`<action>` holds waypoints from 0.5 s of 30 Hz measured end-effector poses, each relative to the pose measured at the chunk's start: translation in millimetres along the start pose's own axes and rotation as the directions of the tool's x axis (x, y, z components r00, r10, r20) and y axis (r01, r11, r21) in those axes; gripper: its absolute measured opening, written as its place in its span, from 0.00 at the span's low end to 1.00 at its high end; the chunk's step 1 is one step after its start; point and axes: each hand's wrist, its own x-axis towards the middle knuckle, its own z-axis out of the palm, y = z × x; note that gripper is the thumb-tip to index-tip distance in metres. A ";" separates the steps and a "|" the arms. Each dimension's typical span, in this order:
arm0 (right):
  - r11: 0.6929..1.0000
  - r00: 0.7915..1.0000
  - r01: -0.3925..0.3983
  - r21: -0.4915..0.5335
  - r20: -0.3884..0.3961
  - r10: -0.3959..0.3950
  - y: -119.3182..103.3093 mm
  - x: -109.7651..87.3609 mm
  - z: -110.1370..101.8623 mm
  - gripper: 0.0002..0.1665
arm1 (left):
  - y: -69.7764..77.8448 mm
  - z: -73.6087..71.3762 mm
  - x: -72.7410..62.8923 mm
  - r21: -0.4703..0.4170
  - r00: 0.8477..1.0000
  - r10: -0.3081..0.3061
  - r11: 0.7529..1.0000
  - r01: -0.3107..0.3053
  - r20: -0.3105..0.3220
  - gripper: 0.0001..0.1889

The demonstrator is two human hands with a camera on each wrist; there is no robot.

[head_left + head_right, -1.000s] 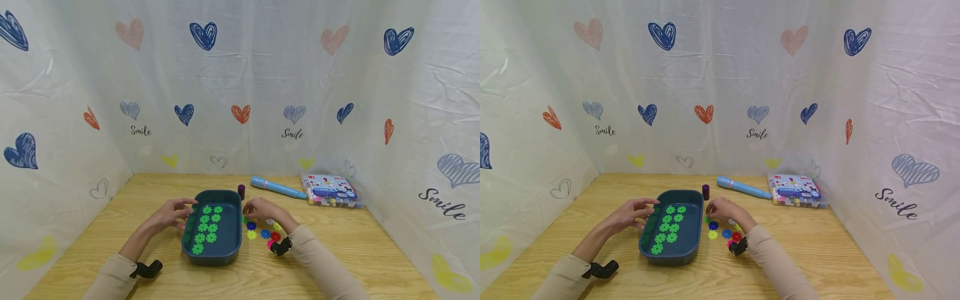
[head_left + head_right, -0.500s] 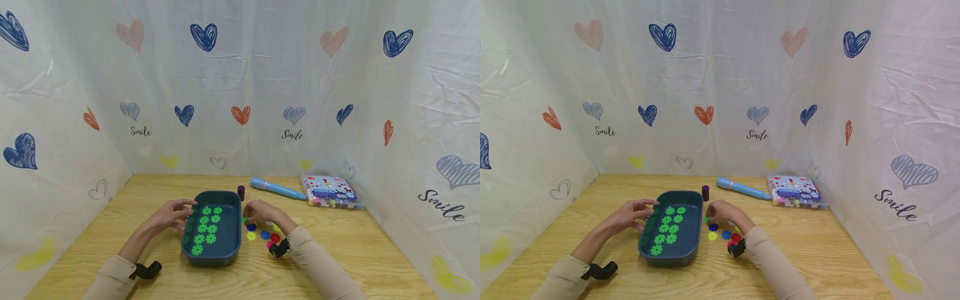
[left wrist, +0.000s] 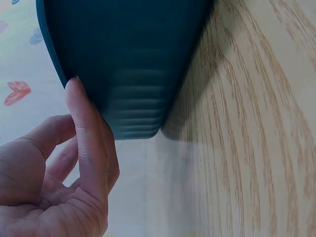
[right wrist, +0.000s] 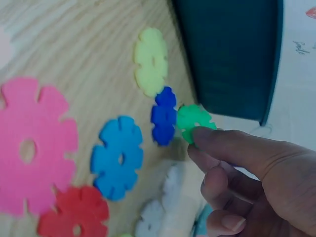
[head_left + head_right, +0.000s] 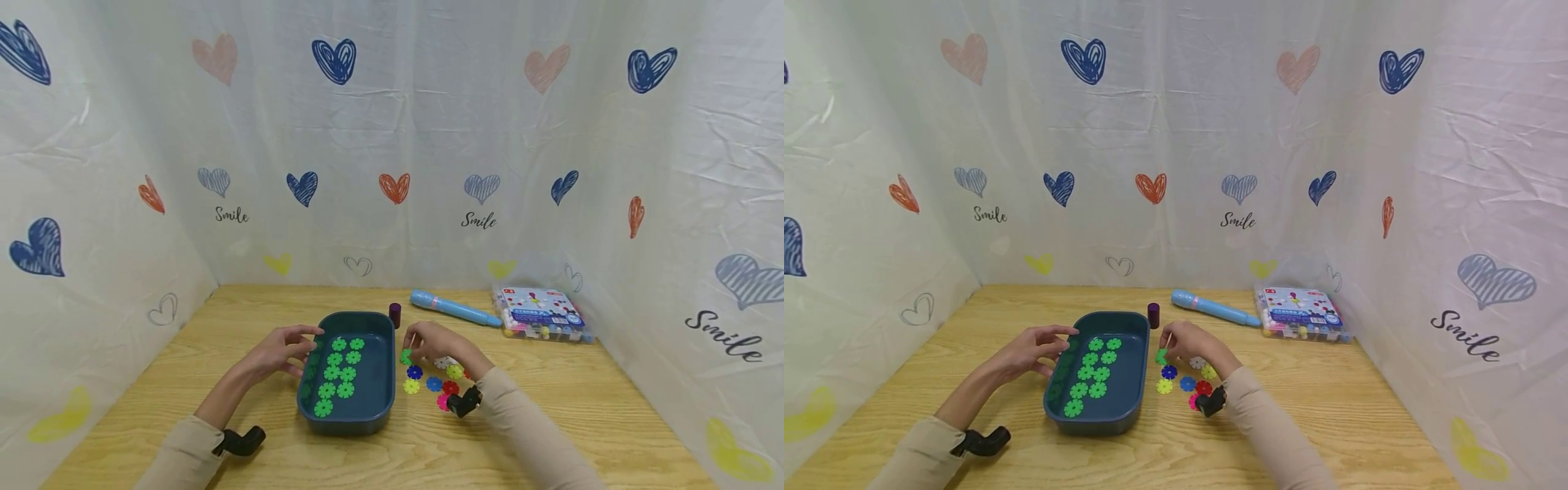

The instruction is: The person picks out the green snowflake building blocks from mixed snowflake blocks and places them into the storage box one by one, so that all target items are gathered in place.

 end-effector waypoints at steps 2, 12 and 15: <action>1.000 1.000 0.009 -0.018 -0.003 -0.009 0.6 -2.4 -4.3 0.04 | 0.2 0.0 0.3 0.000 1.000 0.000 1.000 0.000 0.000 0.28; 0.994 0.994 0.084 -0.075 -0.060 -0.089 -8.3 -9.2 -23.9 0.03 | 0.6 -0.5 0.9 0.003 1.000 -0.007 1.000 0.007 -0.006 0.28; 0.995 0.995 0.085 -0.056 -0.056 -0.088 -15.5 -9.6 -28.3 0.04 | 0.3 -0.4 0.4 0.001 1.000 -0.005 1.000 0.005 -0.007 0.28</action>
